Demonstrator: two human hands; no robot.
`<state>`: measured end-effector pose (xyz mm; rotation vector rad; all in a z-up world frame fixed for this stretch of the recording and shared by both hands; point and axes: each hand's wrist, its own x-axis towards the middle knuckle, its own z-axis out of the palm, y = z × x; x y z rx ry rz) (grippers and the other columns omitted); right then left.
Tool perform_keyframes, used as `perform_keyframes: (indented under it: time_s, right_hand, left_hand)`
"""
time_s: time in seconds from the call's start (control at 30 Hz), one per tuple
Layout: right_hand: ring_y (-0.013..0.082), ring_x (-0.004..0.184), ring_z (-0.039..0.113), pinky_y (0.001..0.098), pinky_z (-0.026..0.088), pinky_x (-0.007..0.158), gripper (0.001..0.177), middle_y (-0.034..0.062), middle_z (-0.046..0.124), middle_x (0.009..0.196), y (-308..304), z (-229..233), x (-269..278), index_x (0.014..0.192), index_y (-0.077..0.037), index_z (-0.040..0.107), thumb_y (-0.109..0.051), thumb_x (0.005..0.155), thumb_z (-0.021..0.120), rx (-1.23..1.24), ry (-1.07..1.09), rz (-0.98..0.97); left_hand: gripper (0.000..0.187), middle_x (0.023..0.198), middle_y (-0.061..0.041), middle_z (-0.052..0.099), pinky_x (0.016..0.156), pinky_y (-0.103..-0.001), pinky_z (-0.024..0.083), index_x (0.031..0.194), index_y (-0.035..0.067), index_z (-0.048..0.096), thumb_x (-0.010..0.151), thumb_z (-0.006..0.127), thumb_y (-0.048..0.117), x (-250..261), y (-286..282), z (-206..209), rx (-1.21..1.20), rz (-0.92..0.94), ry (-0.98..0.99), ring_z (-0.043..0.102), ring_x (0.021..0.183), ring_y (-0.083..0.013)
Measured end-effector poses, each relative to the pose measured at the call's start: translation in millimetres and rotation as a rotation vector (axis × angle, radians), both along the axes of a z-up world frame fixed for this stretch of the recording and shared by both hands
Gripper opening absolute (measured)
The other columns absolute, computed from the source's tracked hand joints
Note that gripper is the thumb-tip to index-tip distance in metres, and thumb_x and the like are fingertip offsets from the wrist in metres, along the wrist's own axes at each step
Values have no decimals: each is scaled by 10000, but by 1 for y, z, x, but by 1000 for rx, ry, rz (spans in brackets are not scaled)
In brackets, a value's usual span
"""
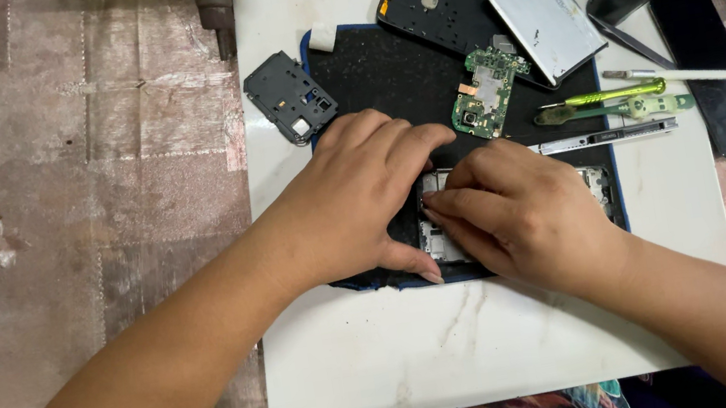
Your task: The person works on a disassembled smartphone, peeling off adhesive strips from the internal frame and placing them aside. They then pick up the motherboard, inspect it, and position it back into the phone's chassis.
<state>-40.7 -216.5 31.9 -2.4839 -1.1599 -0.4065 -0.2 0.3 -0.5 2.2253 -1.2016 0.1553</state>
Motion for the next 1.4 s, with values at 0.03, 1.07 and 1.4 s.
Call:
perform_keyframes:
  time_s: [0.03, 1.07, 1.4]
  right_hand:
    - [273, 808, 656, 390, 550, 677, 196, 90, 685, 920, -1, 1, -1, 956, -53, 768, -90, 775, 833, 0, 0, 1]
    - [264, 810, 651, 378, 539, 630, 304, 90, 658, 981, -3, 6, -6, 1029, -42, 738, -150, 753, 805, -154, -53, 68]
    - [301, 961, 650, 391, 545, 752, 309, 121, 651, 1049, -2, 11, -8, 1039, -8, 714, -180, 784, 686, -290, -156, 129]
  left_hand:
    - [1142, 1234, -145, 581, 1124, -526, 334, 1390, 11, 457, 543, 901, 635, 1, 0, 0, -3, -2, -5, 503, 1215, -353]
    - [1134, 1234, -130, 580, 1118, -529, 341, 1389, 24, 461, 535, 914, 618, -1, 0, -1, -9, -4, -6, 508, 1217, -344]
    - [1115, 1235, -133, 598, 1105, -537, 337, 1371, 16, 484, 535, 895, 628, 2, -1, 5, 30, -22, -40, 508, 1218, -339]
